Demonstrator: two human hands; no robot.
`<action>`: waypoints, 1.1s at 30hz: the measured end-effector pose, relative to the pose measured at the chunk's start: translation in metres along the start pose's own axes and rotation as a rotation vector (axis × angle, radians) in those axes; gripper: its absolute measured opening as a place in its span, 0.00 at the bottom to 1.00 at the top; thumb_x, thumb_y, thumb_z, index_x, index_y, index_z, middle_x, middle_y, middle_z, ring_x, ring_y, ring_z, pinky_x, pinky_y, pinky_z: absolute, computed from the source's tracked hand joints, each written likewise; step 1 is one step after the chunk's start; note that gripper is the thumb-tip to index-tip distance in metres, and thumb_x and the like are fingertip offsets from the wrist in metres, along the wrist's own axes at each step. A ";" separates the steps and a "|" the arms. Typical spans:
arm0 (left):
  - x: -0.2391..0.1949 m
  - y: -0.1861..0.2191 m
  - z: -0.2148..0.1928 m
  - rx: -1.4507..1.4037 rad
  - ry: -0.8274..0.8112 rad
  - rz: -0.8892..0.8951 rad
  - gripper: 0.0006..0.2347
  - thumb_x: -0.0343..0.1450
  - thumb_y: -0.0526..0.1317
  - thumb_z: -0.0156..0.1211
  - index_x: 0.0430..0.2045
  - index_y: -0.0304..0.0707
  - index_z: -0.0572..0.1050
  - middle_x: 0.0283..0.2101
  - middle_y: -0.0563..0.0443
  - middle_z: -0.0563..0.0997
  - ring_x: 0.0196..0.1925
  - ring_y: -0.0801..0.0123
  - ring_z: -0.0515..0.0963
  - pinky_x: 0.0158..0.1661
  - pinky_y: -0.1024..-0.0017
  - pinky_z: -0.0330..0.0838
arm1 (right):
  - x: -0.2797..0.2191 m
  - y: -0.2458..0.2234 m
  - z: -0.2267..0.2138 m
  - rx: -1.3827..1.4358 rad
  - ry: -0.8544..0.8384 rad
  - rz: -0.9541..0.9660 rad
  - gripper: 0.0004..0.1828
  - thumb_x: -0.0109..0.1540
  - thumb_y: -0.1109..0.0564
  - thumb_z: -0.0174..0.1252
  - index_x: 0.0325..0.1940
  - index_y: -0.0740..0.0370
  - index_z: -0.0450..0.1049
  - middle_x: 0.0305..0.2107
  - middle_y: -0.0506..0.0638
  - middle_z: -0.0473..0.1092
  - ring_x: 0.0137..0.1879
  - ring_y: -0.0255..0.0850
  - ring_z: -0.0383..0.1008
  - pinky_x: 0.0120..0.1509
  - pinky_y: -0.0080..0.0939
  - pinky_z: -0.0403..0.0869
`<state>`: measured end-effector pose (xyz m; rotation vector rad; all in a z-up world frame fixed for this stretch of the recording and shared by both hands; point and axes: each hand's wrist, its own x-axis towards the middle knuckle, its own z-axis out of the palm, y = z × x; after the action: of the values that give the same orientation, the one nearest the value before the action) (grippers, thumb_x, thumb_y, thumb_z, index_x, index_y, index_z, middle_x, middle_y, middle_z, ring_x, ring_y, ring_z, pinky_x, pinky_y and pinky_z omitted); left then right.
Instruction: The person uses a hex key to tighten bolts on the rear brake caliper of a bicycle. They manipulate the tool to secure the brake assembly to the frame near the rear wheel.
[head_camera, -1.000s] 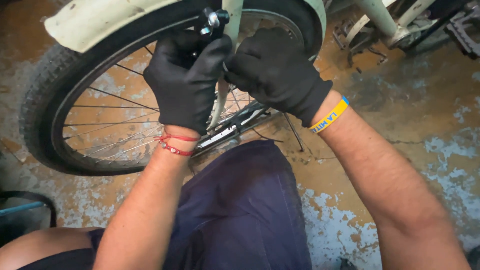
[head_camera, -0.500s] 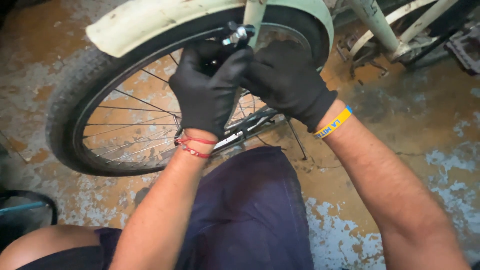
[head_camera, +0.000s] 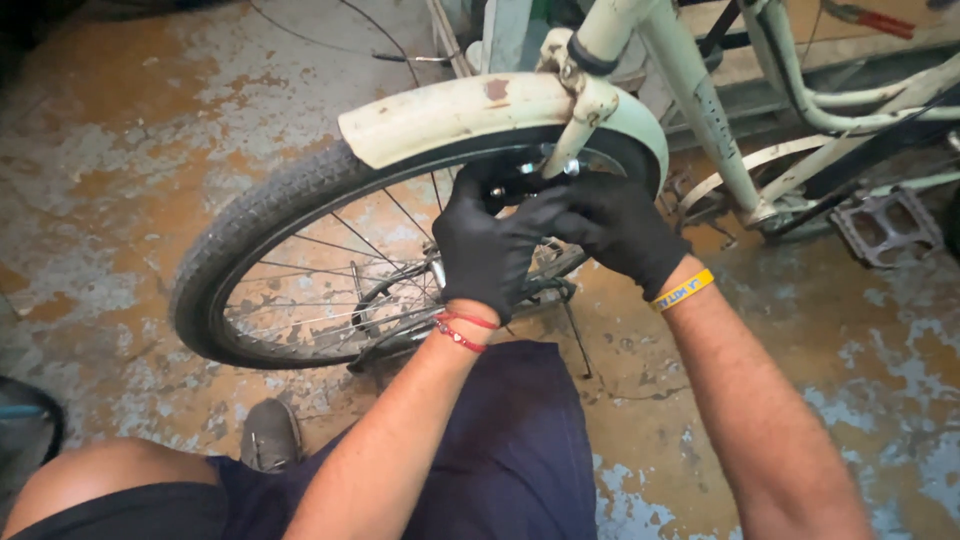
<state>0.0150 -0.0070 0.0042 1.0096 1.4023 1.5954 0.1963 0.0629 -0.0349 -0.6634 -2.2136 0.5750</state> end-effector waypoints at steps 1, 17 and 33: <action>-0.001 0.002 0.001 -0.007 -0.004 0.002 0.23 0.55 0.48 0.83 0.39 0.49 0.78 0.37 0.56 0.88 0.45 0.69 0.88 0.51 0.68 0.84 | 0.004 -0.014 -0.007 -0.008 0.000 0.000 0.13 0.69 0.50 0.61 0.53 0.58 0.81 0.42 0.60 0.79 0.51 0.61 0.80 0.54 0.58 0.78; 0.008 0.007 -0.015 -0.378 -0.235 -0.080 0.23 0.56 0.32 0.82 0.46 0.34 0.80 0.37 0.39 0.85 0.41 0.57 0.88 0.43 0.65 0.88 | 0.046 -0.115 -0.061 -0.659 -0.437 0.400 0.18 0.65 0.37 0.60 0.45 0.48 0.85 0.31 0.60 0.81 0.44 0.63 0.81 0.51 0.62 0.77; 0.001 0.049 -0.018 -0.473 -0.222 -0.224 0.22 0.56 0.29 0.79 0.42 0.18 0.79 0.34 0.31 0.82 0.42 0.68 0.80 0.47 0.60 0.85 | 0.044 -0.170 -0.058 -0.640 -0.274 0.543 0.08 0.63 0.46 0.66 0.45 0.45 0.82 0.30 0.47 0.80 0.44 0.51 0.83 0.50 0.53 0.79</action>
<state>-0.0041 -0.0177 0.0515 0.6947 0.8931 1.4969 0.1663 -0.0284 0.1227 -1.6314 -2.4832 0.2006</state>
